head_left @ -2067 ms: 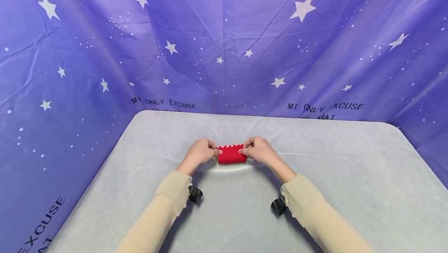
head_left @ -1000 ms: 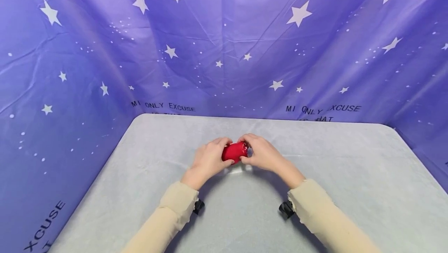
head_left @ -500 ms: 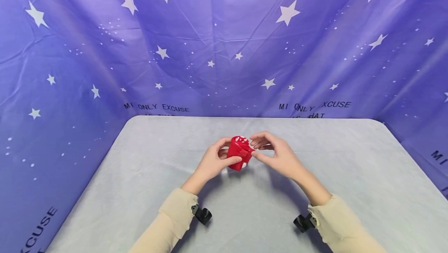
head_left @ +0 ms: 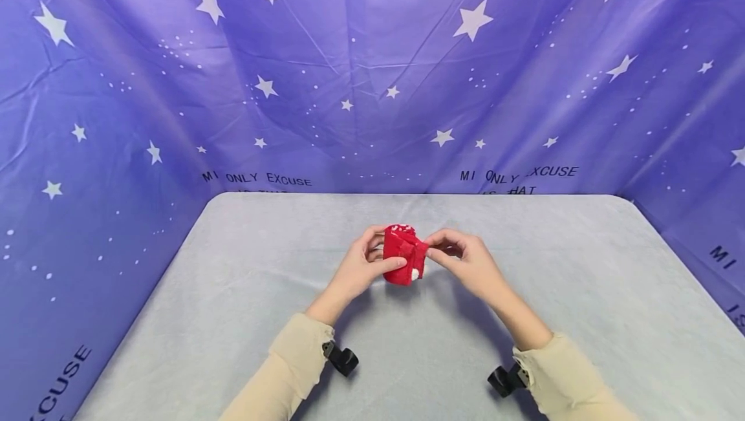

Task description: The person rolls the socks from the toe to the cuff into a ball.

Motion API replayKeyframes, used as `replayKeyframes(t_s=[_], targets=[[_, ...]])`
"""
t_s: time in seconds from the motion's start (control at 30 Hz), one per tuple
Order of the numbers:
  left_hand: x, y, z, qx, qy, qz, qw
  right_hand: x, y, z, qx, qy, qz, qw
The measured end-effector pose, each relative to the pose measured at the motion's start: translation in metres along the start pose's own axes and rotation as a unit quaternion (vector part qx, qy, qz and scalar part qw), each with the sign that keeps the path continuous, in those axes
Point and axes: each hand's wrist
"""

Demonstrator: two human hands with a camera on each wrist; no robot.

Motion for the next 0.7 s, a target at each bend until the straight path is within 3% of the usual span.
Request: replayKeyframes(t_s=[0.13, 0.27, 0.53, 0.63, 0.7], targets=[[0.000, 0.004, 0.001, -0.015, -0.004, 0.042, 0.9990, 0.001, 0.005, -0.002, -0.003, -0.009, 0.021, 1.000], [0.003, 0.007, 0.003, -0.077, -0.002, 0.089, 0.9931, 0.001, 0.012, -0.004, 0.013, -0.027, 0.030, 0.999], [0.008, 0.011, 0.008, -0.221, -0.001, 0.139, 0.9654, -0.001, 0.023, -0.002, 0.061, -0.090, 0.044, 0.993], [0.009, 0.011, 0.009, -0.261, 0.012, 0.143, 0.9547, -0.001, 0.027, -0.002, 0.061, -0.085, 0.046, 0.993], [0.011, 0.011, 0.009, -0.265, 0.022, 0.133, 0.9548, -0.001, 0.028, -0.002, 0.065, -0.077, 0.051, 0.994]])
Point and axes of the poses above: each hand's wrist, its own x-axis away from the middle knuckle, its own y-axis out of the palm, z = x × y, and after that the axes turned 12 degrees about -x, right-handed
